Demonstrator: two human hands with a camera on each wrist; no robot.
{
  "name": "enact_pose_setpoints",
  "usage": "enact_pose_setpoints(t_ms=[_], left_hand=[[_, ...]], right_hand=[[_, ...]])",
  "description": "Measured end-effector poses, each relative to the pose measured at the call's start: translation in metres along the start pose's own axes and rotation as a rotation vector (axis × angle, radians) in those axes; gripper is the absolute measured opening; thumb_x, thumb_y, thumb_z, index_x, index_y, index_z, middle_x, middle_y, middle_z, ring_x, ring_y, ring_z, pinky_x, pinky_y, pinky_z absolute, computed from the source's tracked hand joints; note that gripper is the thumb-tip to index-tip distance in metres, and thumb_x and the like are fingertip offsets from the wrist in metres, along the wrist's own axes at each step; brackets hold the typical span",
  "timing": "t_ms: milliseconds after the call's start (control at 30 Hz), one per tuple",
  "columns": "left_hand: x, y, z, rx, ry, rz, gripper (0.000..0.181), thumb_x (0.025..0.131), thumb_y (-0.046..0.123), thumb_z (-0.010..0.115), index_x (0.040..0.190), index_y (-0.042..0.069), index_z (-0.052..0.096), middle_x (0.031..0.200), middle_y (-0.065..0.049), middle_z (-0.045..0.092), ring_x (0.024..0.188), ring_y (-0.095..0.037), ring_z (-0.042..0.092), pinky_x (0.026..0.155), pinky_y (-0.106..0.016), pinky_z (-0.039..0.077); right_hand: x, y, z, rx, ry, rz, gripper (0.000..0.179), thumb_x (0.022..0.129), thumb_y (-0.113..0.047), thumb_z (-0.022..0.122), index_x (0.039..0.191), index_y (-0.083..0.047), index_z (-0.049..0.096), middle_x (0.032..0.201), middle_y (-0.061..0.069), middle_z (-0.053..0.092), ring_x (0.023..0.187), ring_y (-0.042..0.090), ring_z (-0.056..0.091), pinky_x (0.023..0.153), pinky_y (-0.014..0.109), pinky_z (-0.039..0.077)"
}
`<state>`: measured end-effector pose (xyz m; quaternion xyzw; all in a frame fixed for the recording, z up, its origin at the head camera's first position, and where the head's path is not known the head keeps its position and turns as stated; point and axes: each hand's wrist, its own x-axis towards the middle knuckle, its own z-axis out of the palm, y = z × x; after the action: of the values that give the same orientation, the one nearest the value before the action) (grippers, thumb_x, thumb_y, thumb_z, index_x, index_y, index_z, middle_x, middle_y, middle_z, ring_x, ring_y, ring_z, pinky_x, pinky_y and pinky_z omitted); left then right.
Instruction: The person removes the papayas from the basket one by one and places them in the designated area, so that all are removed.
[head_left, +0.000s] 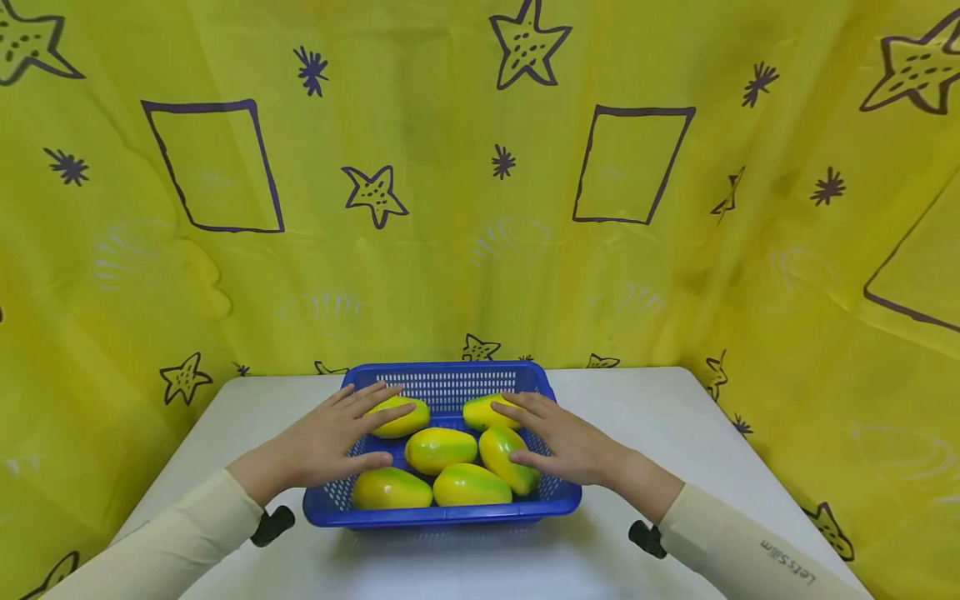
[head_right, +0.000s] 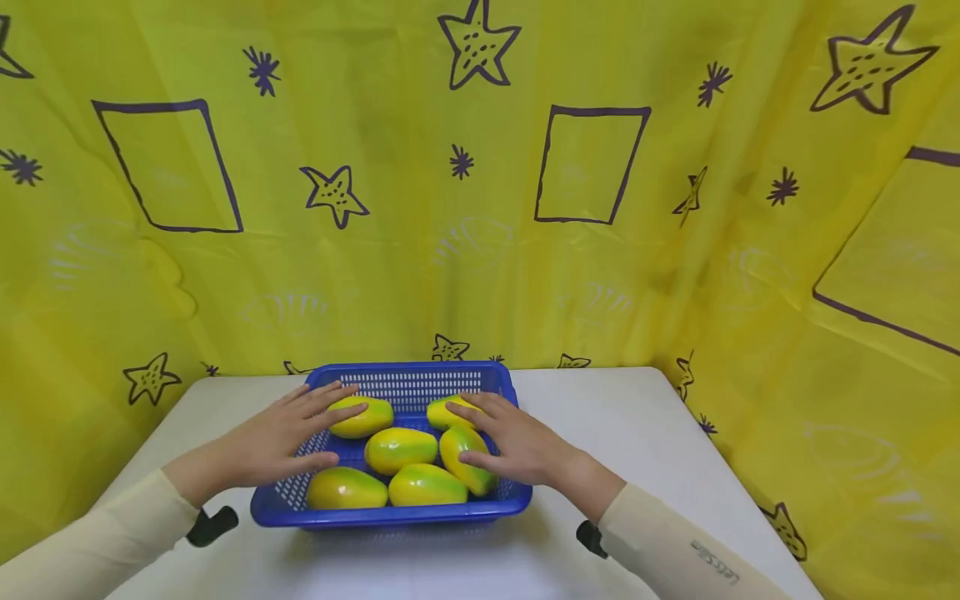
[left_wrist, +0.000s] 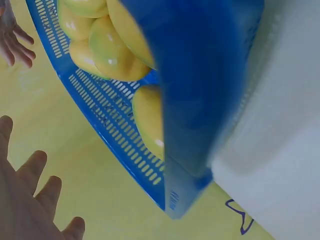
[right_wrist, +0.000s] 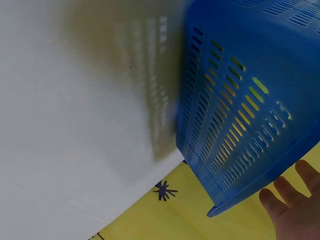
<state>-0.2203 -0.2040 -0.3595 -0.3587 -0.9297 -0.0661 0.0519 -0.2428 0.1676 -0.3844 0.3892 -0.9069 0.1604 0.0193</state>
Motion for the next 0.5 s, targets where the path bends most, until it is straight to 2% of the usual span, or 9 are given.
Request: enact_pose_setpoints(t_ms=[200, 500], left_hand=[[-0.005, -0.005, -0.001, 0.020, 0.056, 0.005, 0.065, 0.095, 0.054, 0.052, 0.153, 0.030, 0.035, 0.159, -0.005, 0.033, 0.146, -0.034, 0.028, 0.115, -0.064, 0.020], [-0.011, -0.012, 0.001, 0.045, 0.110, -0.008, 0.064, 0.094, 0.054, 0.054, 0.151, 0.027, 0.041, 0.156, -0.004, 0.039, 0.144, -0.033, 0.033, 0.116, -0.060, 0.024]], right_hand=[[0.003, -0.002, 0.004, 0.034, 0.006, 0.046, 0.069, 0.095, -0.049, 0.056, 0.156, -0.030, 0.029, 0.161, 0.003, 0.029, 0.147, 0.028, 0.028, 0.109, 0.060, 0.036], [0.006, -0.004, 0.009, 0.081, 0.005, 0.082, 0.067, 0.096, -0.051, 0.053, 0.155, -0.029, 0.030, 0.160, 0.004, 0.030, 0.146, 0.031, 0.029, 0.111, 0.062, 0.032]])
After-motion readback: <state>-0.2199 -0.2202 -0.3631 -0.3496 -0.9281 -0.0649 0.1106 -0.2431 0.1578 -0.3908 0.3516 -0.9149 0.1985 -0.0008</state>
